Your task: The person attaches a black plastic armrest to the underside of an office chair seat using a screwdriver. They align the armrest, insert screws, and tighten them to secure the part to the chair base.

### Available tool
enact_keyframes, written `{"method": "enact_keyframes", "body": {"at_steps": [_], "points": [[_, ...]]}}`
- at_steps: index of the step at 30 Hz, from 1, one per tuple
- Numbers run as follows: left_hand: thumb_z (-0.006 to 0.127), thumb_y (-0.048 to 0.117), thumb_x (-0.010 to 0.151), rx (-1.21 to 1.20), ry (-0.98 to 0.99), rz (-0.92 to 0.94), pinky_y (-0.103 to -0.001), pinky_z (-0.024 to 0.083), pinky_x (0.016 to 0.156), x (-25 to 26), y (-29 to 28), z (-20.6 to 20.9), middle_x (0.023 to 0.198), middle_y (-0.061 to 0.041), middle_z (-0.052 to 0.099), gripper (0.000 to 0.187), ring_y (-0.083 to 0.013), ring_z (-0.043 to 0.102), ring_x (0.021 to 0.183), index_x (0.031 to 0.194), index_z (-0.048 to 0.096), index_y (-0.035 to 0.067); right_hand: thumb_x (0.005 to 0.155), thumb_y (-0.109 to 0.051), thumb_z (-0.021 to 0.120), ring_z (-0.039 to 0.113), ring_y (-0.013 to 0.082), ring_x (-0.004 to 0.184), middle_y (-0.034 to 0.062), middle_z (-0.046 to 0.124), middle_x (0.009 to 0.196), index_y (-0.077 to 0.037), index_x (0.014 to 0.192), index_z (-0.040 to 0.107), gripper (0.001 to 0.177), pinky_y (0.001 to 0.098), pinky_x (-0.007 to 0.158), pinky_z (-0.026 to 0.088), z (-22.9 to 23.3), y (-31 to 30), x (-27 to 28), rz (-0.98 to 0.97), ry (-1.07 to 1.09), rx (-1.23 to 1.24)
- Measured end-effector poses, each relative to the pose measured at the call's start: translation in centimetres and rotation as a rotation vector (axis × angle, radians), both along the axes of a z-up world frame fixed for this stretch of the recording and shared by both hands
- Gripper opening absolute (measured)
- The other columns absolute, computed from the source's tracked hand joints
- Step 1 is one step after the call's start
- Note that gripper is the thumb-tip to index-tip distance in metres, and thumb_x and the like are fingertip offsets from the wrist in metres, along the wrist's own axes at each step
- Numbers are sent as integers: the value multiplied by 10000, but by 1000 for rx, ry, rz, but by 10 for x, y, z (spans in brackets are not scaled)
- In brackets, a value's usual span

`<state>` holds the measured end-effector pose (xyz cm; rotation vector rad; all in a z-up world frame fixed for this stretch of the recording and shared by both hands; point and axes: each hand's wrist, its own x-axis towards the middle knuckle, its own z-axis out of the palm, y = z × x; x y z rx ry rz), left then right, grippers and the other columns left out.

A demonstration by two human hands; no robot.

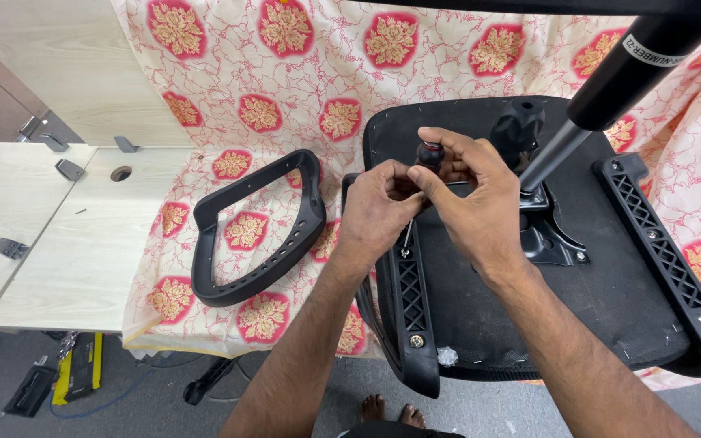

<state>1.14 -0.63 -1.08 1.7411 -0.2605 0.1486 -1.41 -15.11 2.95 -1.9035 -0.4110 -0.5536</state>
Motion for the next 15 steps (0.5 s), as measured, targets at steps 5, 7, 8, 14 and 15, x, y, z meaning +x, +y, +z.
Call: {"method": "enact_keyframes", "body": {"at_steps": [5,7,8,14,15], "points": [[785,142,880,-117,21,-53,-227,581,705,5,2,-1,868,-59,762,246,-60,708,779,1017,677,-32,953,-57,729,692,96,1040,23,718,1136,-99,1367,659,422,277,977,572,4,-6,4,144,26,45],[741,126,934,-228,48,-190,-228,571,750,8,6,-7,921,-50,758,225,-56,690,829,1080,678,-33,967,-53,702,692,97,1065,22,731,1149,-94,1382,644,422,284,1001,560,5,-9,6,203,37,47],[712,126,966,-239,60,-253,-222,562,775,9,9,-11,956,-37,754,218,-47,677,861,1118,686,-29,971,-52,697,687,100,1071,27,731,1147,-91,1390,640,425,288,1013,554,6,-11,7,229,28,36],[669,87,979,-197,22,-256,-225,565,807,9,13,-32,982,-28,746,212,-52,679,900,1152,687,-33,923,-93,761,674,96,1015,25,728,1117,-82,1349,661,438,278,915,541,9,-11,1,223,34,-11],[676,82,964,-156,2,-212,-227,569,786,8,13,-34,960,-37,749,213,-57,684,882,1140,694,-36,902,-99,791,675,99,1009,26,731,1122,-77,1327,667,443,274,880,534,8,-10,0,203,20,-36]]}}
